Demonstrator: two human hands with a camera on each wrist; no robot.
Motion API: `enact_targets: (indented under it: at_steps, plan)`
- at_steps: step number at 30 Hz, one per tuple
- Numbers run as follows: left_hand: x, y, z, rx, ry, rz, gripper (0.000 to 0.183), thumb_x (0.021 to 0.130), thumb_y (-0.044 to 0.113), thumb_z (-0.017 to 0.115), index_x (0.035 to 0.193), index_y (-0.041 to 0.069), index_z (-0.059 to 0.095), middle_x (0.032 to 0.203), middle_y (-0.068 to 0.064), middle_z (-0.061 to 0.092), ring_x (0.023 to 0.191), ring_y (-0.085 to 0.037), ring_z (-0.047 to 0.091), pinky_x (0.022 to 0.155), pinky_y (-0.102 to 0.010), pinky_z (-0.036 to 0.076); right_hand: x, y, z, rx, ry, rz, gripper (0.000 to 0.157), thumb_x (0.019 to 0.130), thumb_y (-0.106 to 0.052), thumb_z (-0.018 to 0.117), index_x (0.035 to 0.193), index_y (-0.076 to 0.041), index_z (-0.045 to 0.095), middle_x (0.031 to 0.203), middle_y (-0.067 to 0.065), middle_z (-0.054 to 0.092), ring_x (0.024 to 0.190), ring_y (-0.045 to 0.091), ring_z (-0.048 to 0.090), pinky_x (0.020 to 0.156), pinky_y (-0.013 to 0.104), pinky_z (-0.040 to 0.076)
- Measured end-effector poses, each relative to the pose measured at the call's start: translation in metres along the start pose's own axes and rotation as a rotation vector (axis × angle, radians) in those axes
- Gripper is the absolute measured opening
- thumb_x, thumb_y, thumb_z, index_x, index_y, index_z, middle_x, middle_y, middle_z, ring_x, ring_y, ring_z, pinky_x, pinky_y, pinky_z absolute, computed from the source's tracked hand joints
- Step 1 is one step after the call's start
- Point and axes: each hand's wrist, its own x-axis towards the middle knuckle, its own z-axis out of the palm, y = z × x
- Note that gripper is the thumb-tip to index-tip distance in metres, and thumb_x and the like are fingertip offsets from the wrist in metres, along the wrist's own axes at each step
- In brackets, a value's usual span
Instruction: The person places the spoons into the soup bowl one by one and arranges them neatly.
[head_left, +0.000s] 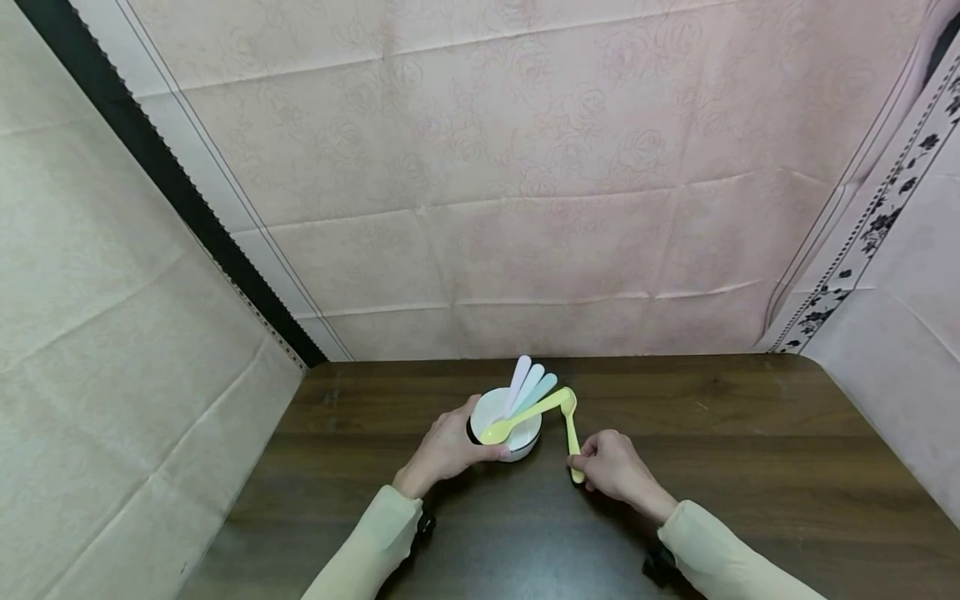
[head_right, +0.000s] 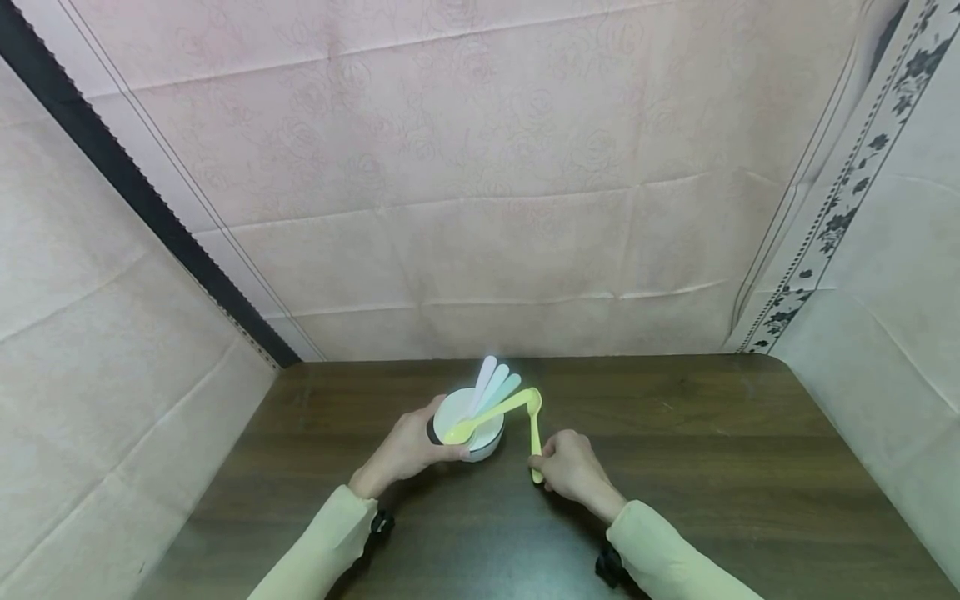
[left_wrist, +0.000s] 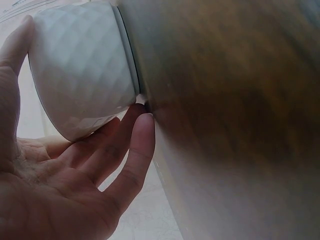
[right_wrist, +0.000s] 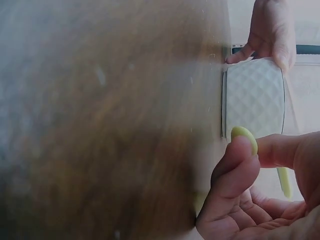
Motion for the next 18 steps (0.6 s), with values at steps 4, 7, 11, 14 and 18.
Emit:
enact_targets:
  at_steps: [4,7,11,14,18]
  plan:
    - [0.0,0.0,0.0,-0.001,0.0,-0.001,0.096,0.08,0.06,0.094,0.156,0.02,0.052,0.133,-0.002,0.073,0.107,-0.017,0.065,0.097,-0.043,0.053,-0.001,0.002,-0.004,0.023,0.013,-0.013,0.023,0.097,-0.014,0.079,0.076,-0.007,0.072,0.063,0.003,0.067,0.056,0.014,0.063,0.054,0.03,0.047]
    - [0.001,0.0,0.0,0.002,0.003,-0.004,0.097,0.079,0.061,0.093,0.156,0.02,0.052,0.132,-0.001,0.073,0.107,-0.017,0.065,0.097,-0.042,0.053,0.0,0.002,-0.007,0.039,0.022,-0.014,0.022,0.097,-0.014,0.079,0.078,-0.007,0.073,0.063,0.003,0.068,0.056,0.015,0.063,0.055,0.03,0.047]
    - [0.001,0.0,0.0,0.007,0.004,-0.003,0.096,0.079,0.062,0.093,0.156,0.02,0.052,0.131,-0.001,0.073,0.105,-0.017,0.065,0.096,-0.042,0.053,0.0,0.003,-0.011,0.057,0.028,-0.01,0.019,0.098,-0.015,0.078,0.081,-0.006,0.074,0.063,0.003,0.068,0.057,0.015,0.064,0.056,0.031,0.048]
    - [0.0,0.0,0.0,0.006,0.002,-0.002,0.096,0.079,0.06,0.094,0.155,0.019,0.052,0.131,-0.001,0.073,0.105,-0.017,0.065,0.096,-0.042,0.053,0.0,0.004,-0.014,0.075,0.03,-0.004,0.018,0.098,-0.015,0.078,0.083,-0.006,0.074,0.062,0.002,0.067,0.058,0.015,0.064,0.056,0.031,0.047]
    - [-0.001,0.001,0.0,0.006,-0.003,-0.002,0.096,0.079,0.058,0.094,0.156,0.018,0.052,0.132,-0.002,0.073,0.107,-0.017,0.065,0.097,-0.042,0.053,0.0,0.004,-0.017,0.101,0.032,-0.002,0.018,0.099,-0.014,0.077,0.084,-0.005,0.074,0.062,0.001,0.066,0.058,0.014,0.064,0.056,0.03,0.047]
